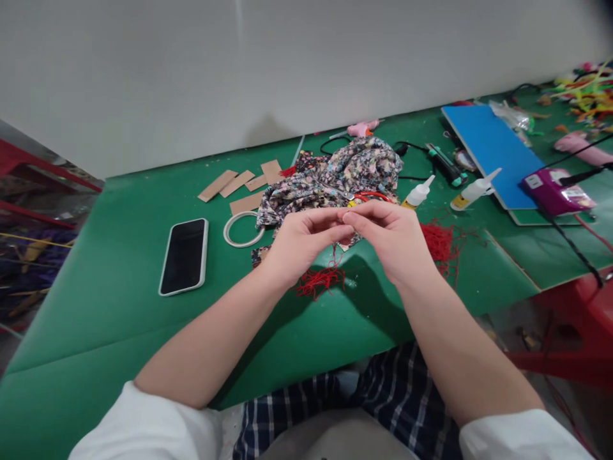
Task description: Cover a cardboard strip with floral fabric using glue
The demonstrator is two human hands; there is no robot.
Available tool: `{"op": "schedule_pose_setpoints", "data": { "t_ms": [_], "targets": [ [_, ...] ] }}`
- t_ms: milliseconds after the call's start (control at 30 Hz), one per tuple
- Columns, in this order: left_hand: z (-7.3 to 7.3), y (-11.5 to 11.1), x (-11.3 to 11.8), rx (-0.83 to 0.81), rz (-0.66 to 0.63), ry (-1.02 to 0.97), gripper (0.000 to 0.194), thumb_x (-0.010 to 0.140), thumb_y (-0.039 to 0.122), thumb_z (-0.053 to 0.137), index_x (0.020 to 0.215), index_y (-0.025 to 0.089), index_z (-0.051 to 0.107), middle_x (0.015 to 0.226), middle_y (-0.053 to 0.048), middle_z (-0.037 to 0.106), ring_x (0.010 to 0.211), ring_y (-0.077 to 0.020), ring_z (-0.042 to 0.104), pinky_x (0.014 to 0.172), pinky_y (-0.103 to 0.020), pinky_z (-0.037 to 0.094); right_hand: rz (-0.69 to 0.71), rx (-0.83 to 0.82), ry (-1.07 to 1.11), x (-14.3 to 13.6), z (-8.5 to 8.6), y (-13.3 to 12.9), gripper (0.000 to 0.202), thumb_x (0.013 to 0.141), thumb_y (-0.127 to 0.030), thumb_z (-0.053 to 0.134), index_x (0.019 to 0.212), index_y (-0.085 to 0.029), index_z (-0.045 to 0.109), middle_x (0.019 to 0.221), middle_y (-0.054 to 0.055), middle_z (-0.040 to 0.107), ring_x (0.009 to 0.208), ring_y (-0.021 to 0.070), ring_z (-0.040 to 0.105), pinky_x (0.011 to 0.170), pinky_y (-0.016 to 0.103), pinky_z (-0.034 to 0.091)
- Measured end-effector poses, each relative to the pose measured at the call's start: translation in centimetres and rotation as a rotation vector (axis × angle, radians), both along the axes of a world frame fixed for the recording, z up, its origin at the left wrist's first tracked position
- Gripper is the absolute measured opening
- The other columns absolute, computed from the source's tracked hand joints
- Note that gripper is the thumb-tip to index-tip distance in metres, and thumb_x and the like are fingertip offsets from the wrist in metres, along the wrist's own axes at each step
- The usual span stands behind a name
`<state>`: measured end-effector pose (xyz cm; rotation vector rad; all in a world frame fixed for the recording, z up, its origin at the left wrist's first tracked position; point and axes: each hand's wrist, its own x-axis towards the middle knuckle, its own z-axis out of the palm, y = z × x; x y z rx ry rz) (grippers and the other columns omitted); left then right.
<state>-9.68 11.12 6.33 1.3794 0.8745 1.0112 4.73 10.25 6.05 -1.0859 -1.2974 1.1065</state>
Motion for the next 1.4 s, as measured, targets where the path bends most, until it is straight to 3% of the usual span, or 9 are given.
{"op": "schedule_pose_setpoints", "data": {
  "t_ms": [233, 367, 567, 800, 1033, 1233, 1400],
  "targets": [
    [0.3, 0.1, -0.2, -0.049, 0.122, 0.005, 0.014, 0.066, 0.027, 0.074, 0.073, 0.015, 0.070, 0.062, 0.000, 0.067, 0.058, -0.0104, 0.059, 0.060, -0.022, 0.049, -0.045, 0.011, 0.081, 0.6, 0.1, 0.4, 0.011, 0.069, -0.030, 0.069, 0.079, -0.025, 0.071, 0.082, -0.001, 0.071, 0.076, 0.0124, 0.063, 0.073, 0.028, 0.050],
    [0.8, -0.1, -0.1, -0.073, 0.152, -0.029, 0.013, 0.065, 0.026, 0.075, 0.072, 0.017, 0.070, 0.064, 0.001, 0.067, 0.059, -0.0096, 0.060, 0.059, -0.020, 0.048, -0.087, 0.004, 0.155, 1.1, 0.1, 0.5, 0.013, 0.073, -0.036, 0.066, 0.077, -0.025, 0.071, 0.079, -0.001, 0.070, 0.068, 0.0096, 0.060, 0.059, 0.023, 0.047],
    [1.4, -0.6, -0.1, -0.071, 0.153, -0.051, 0.010, 0.064, 0.024, 0.075, 0.070, 0.018, 0.070, 0.063, 0.002, 0.068, 0.057, -0.0086, 0.060, 0.055, -0.018, 0.046, 0.025, -0.066, 0.138, 1.5, 0.5, 0.2, 0.020, 0.071, -0.043, 0.066, 0.074, -0.024, 0.072, 0.070, 0.000, 0.069, 0.066, 0.0096, 0.060, 0.060, 0.023, 0.046],
    [1.4, -0.9, -0.1, -0.036, 0.134, 0.011, 0.007, 0.068, 0.024, 0.073, 0.071, 0.018, 0.070, 0.061, 0.002, 0.067, 0.059, -0.0085, 0.061, 0.056, -0.016, 0.047, -0.007, 0.019, 0.132, 1.3, 0.7, -0.1, 0.008, 0.065, -0.029, 0.073, 0.072, -0.025, 0.070, 0.072, -0.004, 0.070, 0.068, 0.0095, 0.062, 0.065, 0.024, 0.049],
    [1.4, -1.1, -0.3, -0.079, 0.122, -0.098, 0.012, 0.073, 0.029, 0.070, 0.080, 0.018, 0.071, 0.076, -0.002, 0.071, 0.070, -0.0127, 0.066, 0.071, -0.022, 0.052, -0.044, 0.077, 0.106, 1.4, 0.9, -0.3, 0.004, 0.067, -0.026, 0.072, 0.071, -0.025, 0.070, 0.069, -0.004, 0.069, 0.067, 0.0095, 0.062, 0.065, 0.024, 0.050],
    [0.9, -3.2, -0.5, -0.130, 0.247, -0.136, 0.015, 0.071, 0.029, 0.071, 0.079, 0.017, 0.071, 0.080, -0.003, 0.072, 0.076, -0.0155, 0.067, 0.077, -0.026, 0.053, 0.061, 0.085, 0.042, 1.3, 0.8, -0.9, 0.004, 0.067, -0.026, 0.072, 0.069, -0.023, 0.069, 0.070, -0.003, 0.068, 0.067, 0.0104, 0.062, 0.064, 0.025, 0.050],
    [-0.5, -5.4, 0.7, -0.158, 0.348, -0.237, 0.015, 0.070, 0.029, 0.072, 0.078, 0.016, 0.072, 0.077, -0.003, 0.071, 0.075, -0.0165, 0.067, 0.079, -0.031, 0.053, 0.095, 0.079, -0.009, 0.5, -0.1, -1.7, 0.003, 0.068, -0.024, 0.069, 0.070, -0.022, 0.070, 0.070, -0.002, 0.068, 0.067, 0.0116, 0.062, 0.066, 0.027, 0.051]
  ]
}}
